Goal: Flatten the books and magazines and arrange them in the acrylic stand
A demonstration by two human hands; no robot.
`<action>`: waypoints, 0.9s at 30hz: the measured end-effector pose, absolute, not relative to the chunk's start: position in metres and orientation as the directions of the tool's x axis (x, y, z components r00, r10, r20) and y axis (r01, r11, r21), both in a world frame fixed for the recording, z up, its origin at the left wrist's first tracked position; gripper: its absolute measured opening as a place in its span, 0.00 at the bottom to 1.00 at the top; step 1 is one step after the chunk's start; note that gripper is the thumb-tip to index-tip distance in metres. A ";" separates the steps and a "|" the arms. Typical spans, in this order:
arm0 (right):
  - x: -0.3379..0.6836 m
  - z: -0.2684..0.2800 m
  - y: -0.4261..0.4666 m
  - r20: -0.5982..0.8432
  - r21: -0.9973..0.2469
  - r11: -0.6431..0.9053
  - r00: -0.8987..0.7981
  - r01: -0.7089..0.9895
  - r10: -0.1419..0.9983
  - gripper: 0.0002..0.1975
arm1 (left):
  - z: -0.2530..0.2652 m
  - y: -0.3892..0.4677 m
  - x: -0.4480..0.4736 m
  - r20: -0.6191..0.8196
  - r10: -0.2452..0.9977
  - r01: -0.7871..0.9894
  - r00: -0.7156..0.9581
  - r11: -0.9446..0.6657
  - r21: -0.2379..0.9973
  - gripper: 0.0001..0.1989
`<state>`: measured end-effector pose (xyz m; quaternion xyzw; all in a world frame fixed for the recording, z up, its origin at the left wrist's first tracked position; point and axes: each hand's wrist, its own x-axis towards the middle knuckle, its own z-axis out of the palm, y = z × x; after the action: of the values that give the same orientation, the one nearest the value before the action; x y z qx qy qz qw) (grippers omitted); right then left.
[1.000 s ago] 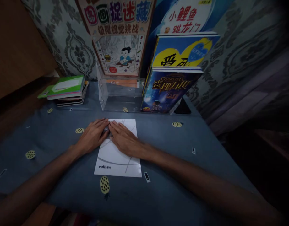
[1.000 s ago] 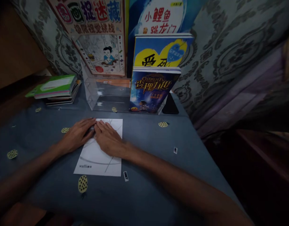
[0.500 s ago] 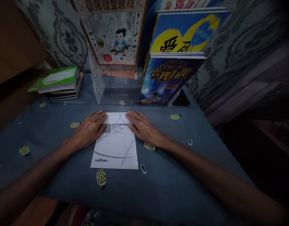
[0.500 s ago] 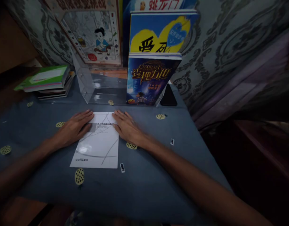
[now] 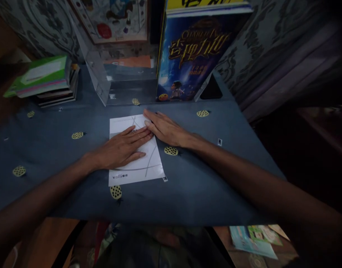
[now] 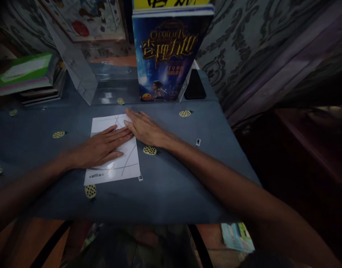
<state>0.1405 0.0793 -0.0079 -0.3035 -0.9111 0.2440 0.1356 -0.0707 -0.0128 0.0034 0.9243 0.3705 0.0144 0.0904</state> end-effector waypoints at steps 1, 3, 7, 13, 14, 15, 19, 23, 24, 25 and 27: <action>0.140 -0.008 0.078 0.106 -0.521 0.701 -0.778 0.487 0.619 0.30 | 0.004 -0.017 -0.070 -0.031 0.666 0.659 0.745 -0.729 0.186 0.31; 0.139 -0.008 0.076 0.116 -0.498 0.711 -0.774 0.496 0.622 0.30 | 0.006 -0.026 -0.068 -0.015 0.623 0.611 0.782 -0.762 0.216 0.31; 0.135 -0.010 0.070 0.128 -0.401 0.737 -0.763 0.544 0.633 0.31 | 0.013 -0.048 -0.061 0.007 0.542 0.517 0.840 -0.805 0.290 0.33; 0.132 -0.014 0.068 0.162 -0.317 0.767 -0.765 0.558 0.623 0.30 | 0.016 -0.059 -0.058 -0.002 0.532 0.501 0.847 -0.796 0.340 0.29; 0.131 -0.014 0.070 0.175 -0.313 0.772 -0.766 0.553 0.619 0.29 | 0.016 -0.057 -0.059 -0.001 0.534 0.501 0.845 -0.792 0.349 0.28; 0.131 -0.014 0.071 0.185 -0.308 0.777 -0.767 0.549 0.614 0.28 | 0.017 -0.055 -0.060 0.001 0.537 0.501 0.843 -0.787 0.359 0.27; 0.123 -0.013 0.082 0.170 -0.280 0.779 -0.769 0.561 0.616 0.25 | 0.018 -0.042 -0.066 0.019 0.567 0.512 0.824 -0.757 0.405 0.26; 0.116 -0.012 0.090 0.158 -0.261 0.777 -0.769 0.573 0.620 0.25 | 0.014 -0.028 -0.082 0.005 0.633 0.589 0.774 -0.723 0.361 0.29; 0.115 -0.012 0.091 0.157 -0.258 0.776 -0.768 0.576 0.622 0.25 | 0.012 -0.023 -0.088 -0.002 0.669 0.630 0.744 -0.700 0.335 0.30; 0.114 -0.013 0.091 0.153 -0.255 0.774 -0.766 0.580 0.624 0.25 | 0.010 -0.019 -0.095 -0.011 0.712 0.679 0.702 -0.665 0.309 0.30; 0.114 -0.013 0.091 0.142 -0.253 0.766 -0.761 0.591 0.633 0.26 | 0.006 -0.010 -0.110 -0.030 0.809 0.786 0.587 -0.561 0.259 0.32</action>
<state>0.1138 0.0907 -0.0133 -0.3278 -0.9333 0.0967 0.1101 -0.1104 -0.0105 0.0056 0.8822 0.4521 0.0459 0.1231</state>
